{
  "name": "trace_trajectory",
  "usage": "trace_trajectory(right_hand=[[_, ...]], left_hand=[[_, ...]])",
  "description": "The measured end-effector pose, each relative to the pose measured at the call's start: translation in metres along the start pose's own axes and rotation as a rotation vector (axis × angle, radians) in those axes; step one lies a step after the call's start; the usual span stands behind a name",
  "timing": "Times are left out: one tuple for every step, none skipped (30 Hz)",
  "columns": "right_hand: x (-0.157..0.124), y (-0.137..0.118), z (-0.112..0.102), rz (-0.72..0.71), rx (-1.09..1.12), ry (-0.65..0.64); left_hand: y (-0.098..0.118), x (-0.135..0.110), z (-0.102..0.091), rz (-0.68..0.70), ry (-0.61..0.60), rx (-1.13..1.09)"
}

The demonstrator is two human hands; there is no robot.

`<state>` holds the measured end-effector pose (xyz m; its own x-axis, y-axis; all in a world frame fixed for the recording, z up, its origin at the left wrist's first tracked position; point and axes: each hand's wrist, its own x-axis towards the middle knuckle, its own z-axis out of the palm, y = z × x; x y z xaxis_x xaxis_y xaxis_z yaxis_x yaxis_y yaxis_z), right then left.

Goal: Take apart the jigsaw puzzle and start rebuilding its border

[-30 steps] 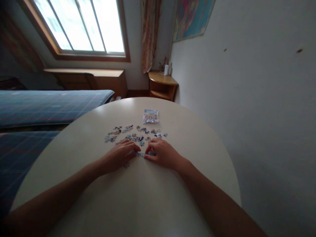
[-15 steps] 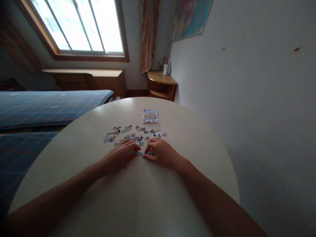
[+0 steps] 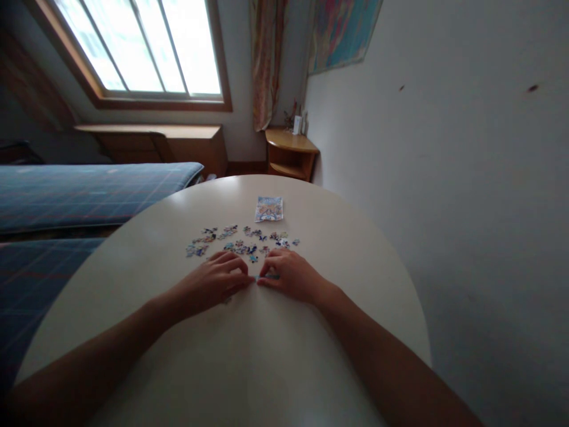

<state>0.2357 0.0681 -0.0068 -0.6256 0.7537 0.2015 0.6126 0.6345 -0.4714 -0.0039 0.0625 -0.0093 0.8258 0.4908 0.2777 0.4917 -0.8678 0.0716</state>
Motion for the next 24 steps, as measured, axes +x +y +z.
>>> trace_trajectory(right_hand=[[0.000, 0.001, 0.001, -0.006, 0.002, -0.002], [0.000, 0.001, 0.001, -0.011, 0.004, -0.003], [0.001, 0.001, 0.002, -0.014, 0.007, -0.003], [0.001, 0.001, 0.002, -0.014, 0.011, -0.002], [0.001, 0.002, 0.002, -0.013, 0.015, -0.003], [0.001, 0.002, 0.001, -0.014, 0.022, -0.006], [0.000, 0.003, -0.002, -0.019, 0.032, -0.013], [-0.001, 0.004, -0.006, -0.019, 0.048, -0.022], [-0.003, 0.005, -0.011, -0.014, 0.067, -0.032], [-0.005, 0.007, -0.017, -0.004, 0.088, -0.045], [-0.007, 0.009, -0.024, 0.019, 0.112, -0.058], [-0.010, 0.011, -0.030, 0.035, 0.132, -0.077], [-0.012, 0.013, -0.036, 0.046, 0.140, -0.100], [-0.014, 0.014, -0.041, 0.050, 0.131, -0.127], [-0.015, 0.015, -0.044, 0.048, 0.113, -0.149], [-0.016, 0.016, -0.046, 0.045, 0.091, -0.170], [-0.015, 0.015, -0.046, 0.039, 0.070, -0.186], [-0.015, 0.014, -0.045, 0.033, 0.053, -0.195], [-0.014, 0.013, -0.043, 0.026, 0.041, -0.201], [-0.012, 0.012, -0.041, 0.021, 0.032, -0.204], [-0.011, 0.011, -0.039, 0.018, 0.024, -0.204], [-0.010, 0.010, -0.037, 0.018, 0.017, -0.201], [-0.010, 0.009, -0.036, 0.021, 0.011, -0.196], [-0.009, 0.009, -0.034, 0.024, 0.007, -0.191]], left_hand=[[0.000, 0.000, -0.001, 0.021, -0.014, 0.015], [0.000, 0.000, -0.001, 0.033, -0.022, 0.021], [0.000, 0.000, -0.002, 0.037, -0.025, 0.015], [0.000, 0.000, -0.002, 0.035, -0.024, 0.001], [0.000, 0.000, -0.001, 0.027, -0.021, -0.019], [-0.001, 0.000, -0.001, 0.014, -0.016, -0.046], [-0.002, 0.000, -0.002, -0.004, -0.014, -0.076], [-0.003, -0.001, -0.003, -0.025, -0.015, -0.104], [-0.005, -0.002, -0.004, -0.049, -0.018, -0.126], [-0.007, -0.003, -0.006, -0.072, -0.020, -0.143], [-0.009, -0.004, -0.008, -0.090, -0.027, -0.156], [-0.012, -0.005, -0.010, -0.100, -0.035, -0.166], [-0.015, -0.007, -0.012, -0.104, -0.042, -0.178], [-0.017, -0.008, -0.013, -0.105, -0.045, -0.191], [-0.019, -0.009, -0.014, -0.105, -0.051, -0.204], [-0.021, -0.009, -0.014, -0.104, -0.055, -0.216], [-0.022, -0.010, -0.014, -0.105, -0.058, -0.225], [-0.022, -0.010, -0.013, -0.108, -0.058, -0.231], [-0.023, -0.010, -0.012, -0.111, -0.057, -0.234], [-0.023, -0.010, -0.011, -0.113, -0.056, -0.234], [-0.023, -0.009, -0.010, -0.117, -0.052, -0.230], [-0.023, -0.009, -0.009, -0.121, -0.046, -0.225], [-0.024, -0.008, -0.008, -0.127, -0.041, -0.218], [-0.025, -0.008, -0.006, -0.133, -0.036, -0.212]])
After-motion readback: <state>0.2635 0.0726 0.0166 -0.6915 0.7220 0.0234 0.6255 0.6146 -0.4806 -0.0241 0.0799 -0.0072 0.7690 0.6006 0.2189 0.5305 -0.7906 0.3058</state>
